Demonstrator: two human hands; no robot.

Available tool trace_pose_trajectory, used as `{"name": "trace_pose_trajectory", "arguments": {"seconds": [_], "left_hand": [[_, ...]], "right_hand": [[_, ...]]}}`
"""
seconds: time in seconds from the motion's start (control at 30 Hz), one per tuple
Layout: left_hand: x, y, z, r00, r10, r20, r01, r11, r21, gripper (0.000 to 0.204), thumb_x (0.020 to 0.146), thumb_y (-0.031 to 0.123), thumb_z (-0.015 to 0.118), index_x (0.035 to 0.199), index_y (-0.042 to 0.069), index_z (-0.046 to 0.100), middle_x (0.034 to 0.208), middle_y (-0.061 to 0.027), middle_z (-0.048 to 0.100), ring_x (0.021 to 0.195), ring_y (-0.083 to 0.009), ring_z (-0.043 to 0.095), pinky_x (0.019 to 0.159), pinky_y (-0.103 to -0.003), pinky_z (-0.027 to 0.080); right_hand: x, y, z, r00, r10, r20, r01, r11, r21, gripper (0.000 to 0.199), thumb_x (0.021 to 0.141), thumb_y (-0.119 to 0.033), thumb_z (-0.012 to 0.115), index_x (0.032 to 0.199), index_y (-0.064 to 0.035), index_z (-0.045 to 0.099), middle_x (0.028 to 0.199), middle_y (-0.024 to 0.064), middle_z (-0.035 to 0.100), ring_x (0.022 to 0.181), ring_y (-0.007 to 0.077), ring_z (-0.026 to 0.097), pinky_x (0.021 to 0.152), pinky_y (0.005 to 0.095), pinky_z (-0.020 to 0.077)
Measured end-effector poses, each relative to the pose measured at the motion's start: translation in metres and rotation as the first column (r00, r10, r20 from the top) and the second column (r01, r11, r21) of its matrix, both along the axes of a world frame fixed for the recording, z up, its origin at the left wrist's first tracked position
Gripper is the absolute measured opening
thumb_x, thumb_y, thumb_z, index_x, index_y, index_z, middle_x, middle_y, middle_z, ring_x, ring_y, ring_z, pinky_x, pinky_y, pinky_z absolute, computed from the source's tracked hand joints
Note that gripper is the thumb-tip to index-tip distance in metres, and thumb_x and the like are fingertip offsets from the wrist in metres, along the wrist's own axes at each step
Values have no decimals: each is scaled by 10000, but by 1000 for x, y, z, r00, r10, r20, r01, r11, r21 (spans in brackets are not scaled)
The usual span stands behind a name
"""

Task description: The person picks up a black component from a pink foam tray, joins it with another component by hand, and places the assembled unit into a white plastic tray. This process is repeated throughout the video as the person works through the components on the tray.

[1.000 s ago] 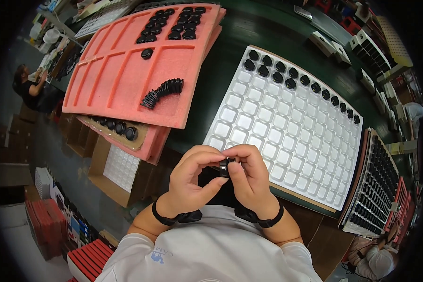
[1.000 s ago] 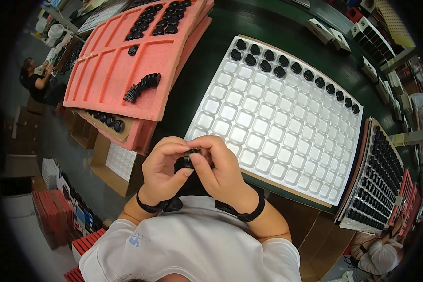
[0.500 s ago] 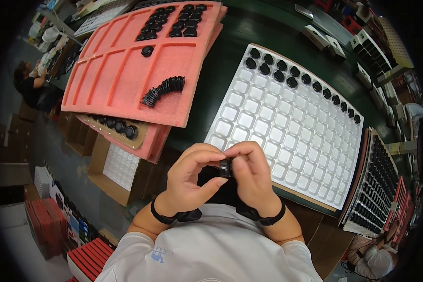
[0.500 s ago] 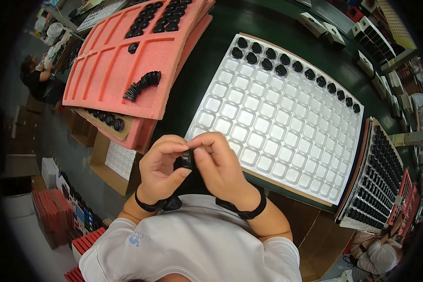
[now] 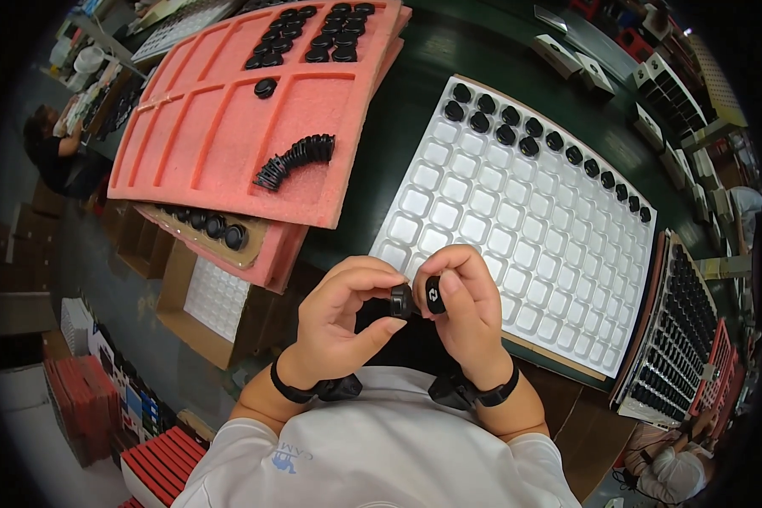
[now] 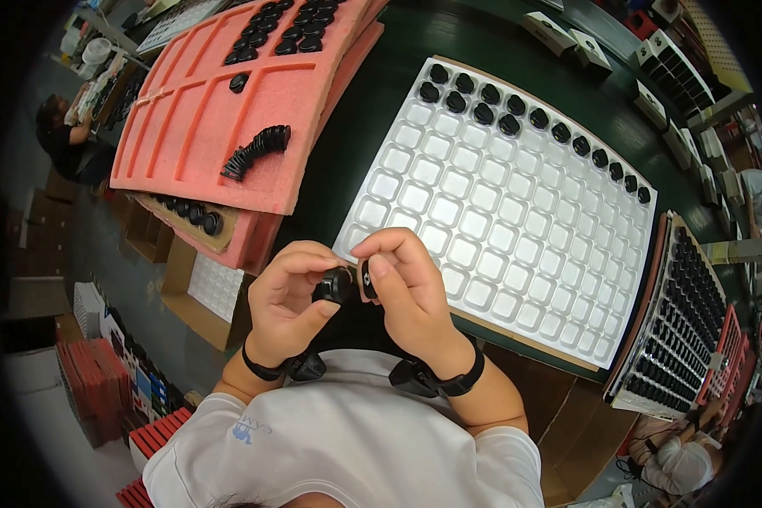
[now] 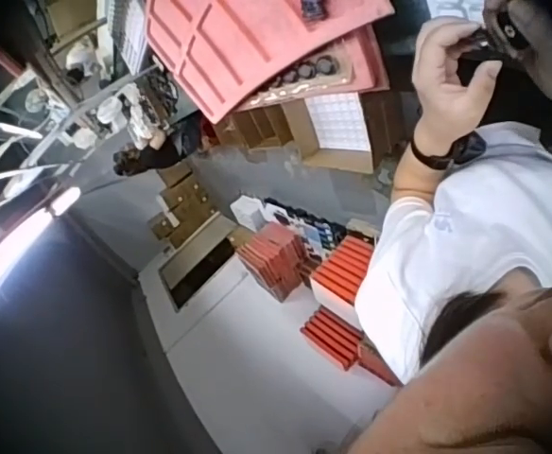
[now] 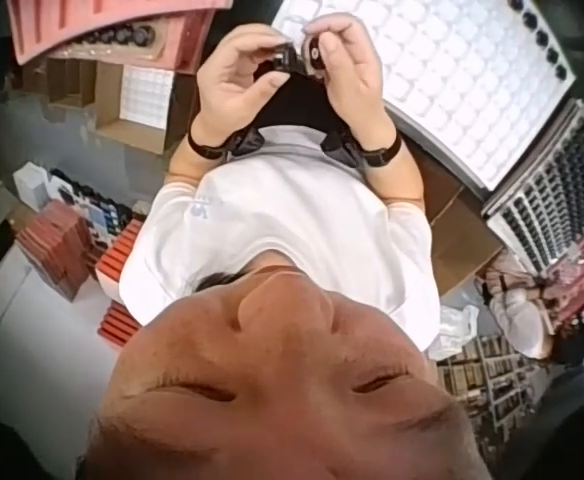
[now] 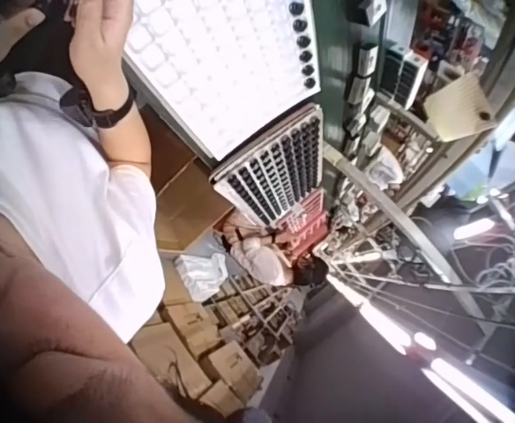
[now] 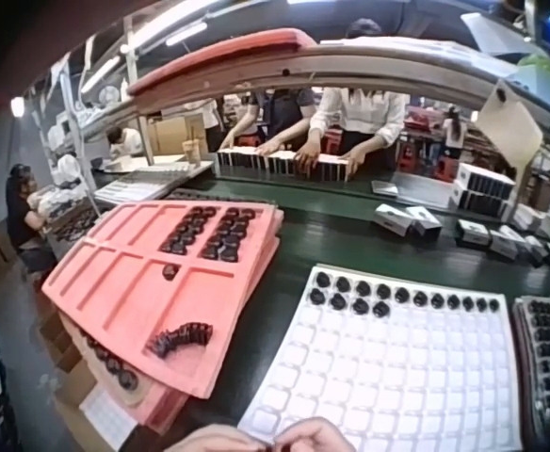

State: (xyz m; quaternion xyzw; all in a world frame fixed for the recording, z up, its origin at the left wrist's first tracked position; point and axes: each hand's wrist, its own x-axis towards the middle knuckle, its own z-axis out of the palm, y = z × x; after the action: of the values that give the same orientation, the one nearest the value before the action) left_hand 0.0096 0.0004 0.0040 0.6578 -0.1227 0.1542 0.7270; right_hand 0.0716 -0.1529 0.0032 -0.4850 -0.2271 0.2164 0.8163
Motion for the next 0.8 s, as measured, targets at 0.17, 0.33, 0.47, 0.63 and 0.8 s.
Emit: {"name": "trace_pose_trajectory", "arguments": {"seconds": [0.17,0.33,0.47,0.63,0.8], "left_hand": [[1,1,-2,1000,24,14,-24,1000,-1,382,801,-12,675,1147,-67,522,1119,-155,509,1009,-203,549,873,-297,477],[-1,2,-5,998,56,-31,-56,998,-7,384,820,15,671,1160,-68,513,1131,-153,508,1015,-190,545,876,-288,472],[3,3,-7,997,-8,-72,4,998,-58,383,837,37,665,1171,-66,509,1135,-150,512,1019,-184,549,876,-286,471],[19,-5,-13,993,-74,-92,60,986,-153,376,861,79,652,1181,-55,508,1134,-140,521,1018,-191,560,887,-301,467],[36,-12,-34,985,-61,-160,58,998,-22,350,881,92,619,1185,-42,509,1131,-124,534,1022,-196,562,906,-311,450]], "right_hand": [[1,-6,-2,995,67,77,-62,996,-71,229,925,-111,526,1112,1,456,851,26,499,749,90,452,680,221,390],[9,-12,2,959,90,270,-6,956,-295,255,871,-59,589,1099,-5,490,871,38,507,761,111,452,695,239,393],[16,-13,11,868,46,495,114,951,-287,247,827,-25,619,1058,-12,533,909,55,520,775,133,457,711,257,399],[26,-22,22,843,36,537,196,909,-369,269,788,0,653,1041,-24,565,929,73,532,791,159,490,693,257,419],[63,-50,34,812,124,570,309,738,-600,230,806,-1,631,1023,-31,560,898,45,549,776,116,491,715,239,413]]}}
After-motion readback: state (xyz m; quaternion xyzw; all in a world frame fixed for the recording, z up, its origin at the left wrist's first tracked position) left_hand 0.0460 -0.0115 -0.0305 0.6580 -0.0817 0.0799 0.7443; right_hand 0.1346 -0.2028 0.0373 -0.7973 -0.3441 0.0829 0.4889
